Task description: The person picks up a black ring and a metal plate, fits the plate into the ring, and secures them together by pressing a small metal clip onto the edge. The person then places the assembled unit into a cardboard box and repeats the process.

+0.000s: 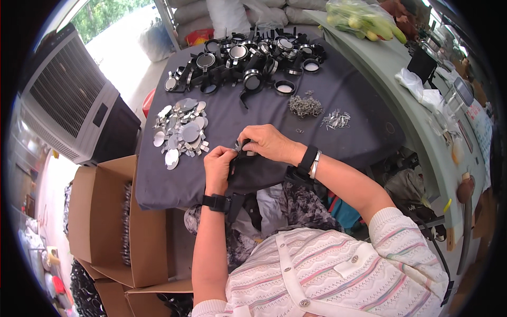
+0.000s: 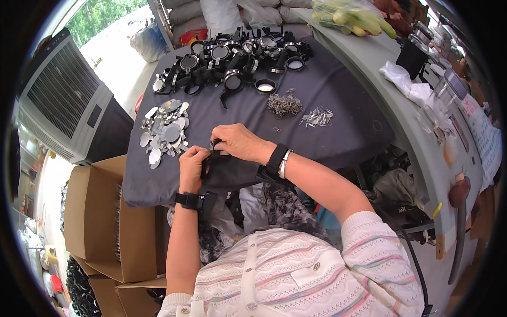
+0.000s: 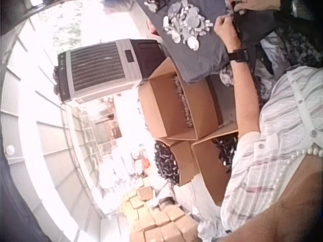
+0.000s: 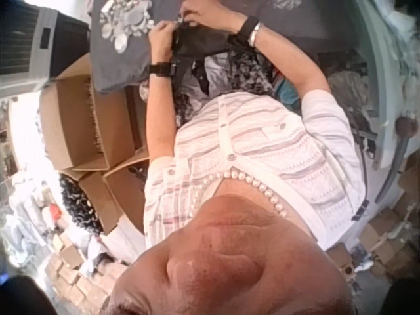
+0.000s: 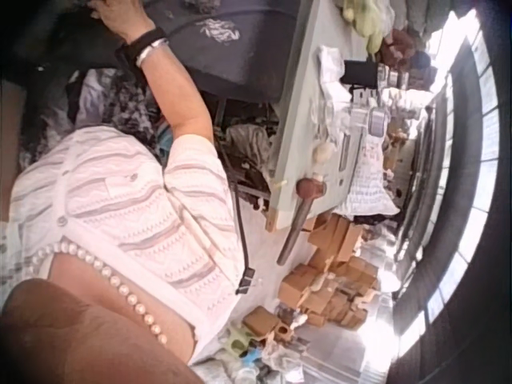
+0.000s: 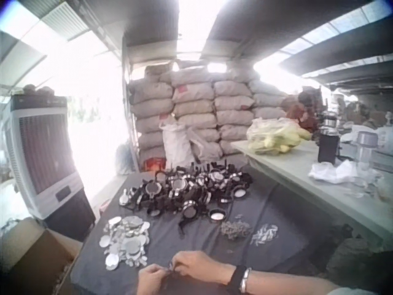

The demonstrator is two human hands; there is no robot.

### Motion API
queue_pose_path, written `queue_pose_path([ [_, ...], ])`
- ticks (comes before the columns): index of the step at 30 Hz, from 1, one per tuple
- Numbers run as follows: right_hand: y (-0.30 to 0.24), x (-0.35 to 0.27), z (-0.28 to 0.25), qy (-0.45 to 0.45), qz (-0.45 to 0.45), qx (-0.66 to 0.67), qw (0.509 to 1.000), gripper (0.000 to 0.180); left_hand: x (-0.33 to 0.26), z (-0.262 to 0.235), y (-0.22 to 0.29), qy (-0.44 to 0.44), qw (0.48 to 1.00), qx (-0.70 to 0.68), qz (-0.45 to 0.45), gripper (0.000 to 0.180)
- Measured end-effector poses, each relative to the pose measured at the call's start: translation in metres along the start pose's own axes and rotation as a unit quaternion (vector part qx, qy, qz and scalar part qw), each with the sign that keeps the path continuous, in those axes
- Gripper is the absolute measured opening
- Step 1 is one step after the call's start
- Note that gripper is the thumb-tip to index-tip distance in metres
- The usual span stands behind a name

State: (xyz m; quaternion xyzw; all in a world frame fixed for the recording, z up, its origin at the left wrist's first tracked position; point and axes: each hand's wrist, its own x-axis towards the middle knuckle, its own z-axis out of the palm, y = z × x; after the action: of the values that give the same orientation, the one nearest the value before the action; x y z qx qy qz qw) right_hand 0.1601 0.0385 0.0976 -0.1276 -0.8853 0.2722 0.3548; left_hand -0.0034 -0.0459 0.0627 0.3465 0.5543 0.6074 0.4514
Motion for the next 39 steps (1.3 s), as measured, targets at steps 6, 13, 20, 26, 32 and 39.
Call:
queue_pose_path([
  [6,0.011,-0.003,0.005,-0.030,0.014,-0.044,0.998,0.017,0.001,0.000,-0.018,0.026,0.996,0.038,0.080,0.010],
  [13,0.016,0.007,0.007,-0.025,-0.090,-0.122,0.988,0.022,-0.008,0.006,-0.018,0.045,0.910,0.260,0.319,0.011],
  [20,0.026,0.040,0.000,-0.145,0.042,-0.010,0.988,0.021,-0.005,0.004,-0.023,0.058,0.914,0.274,0.292,0.013],
  [26,0.013,0.003,0.013,0.044,0.133,0.079,0.987,0.023,-0.005,0.002,-0.019,0.033,0.922,0.261,0.282,0.015],
  [32,0.002,-0.082,0.005,0.274,0.255,0.045,0.926,0.015,0.013,0.007,0.029,0.040,0.997,0.058,-0.012,0.014],
  [39,0.010,-0.091,0.012,0.217,0.129,-0.095,0.963,0.016,0.157,0.084,0.154,-0.258,0.941,-0.132,0.175,0.017],
])
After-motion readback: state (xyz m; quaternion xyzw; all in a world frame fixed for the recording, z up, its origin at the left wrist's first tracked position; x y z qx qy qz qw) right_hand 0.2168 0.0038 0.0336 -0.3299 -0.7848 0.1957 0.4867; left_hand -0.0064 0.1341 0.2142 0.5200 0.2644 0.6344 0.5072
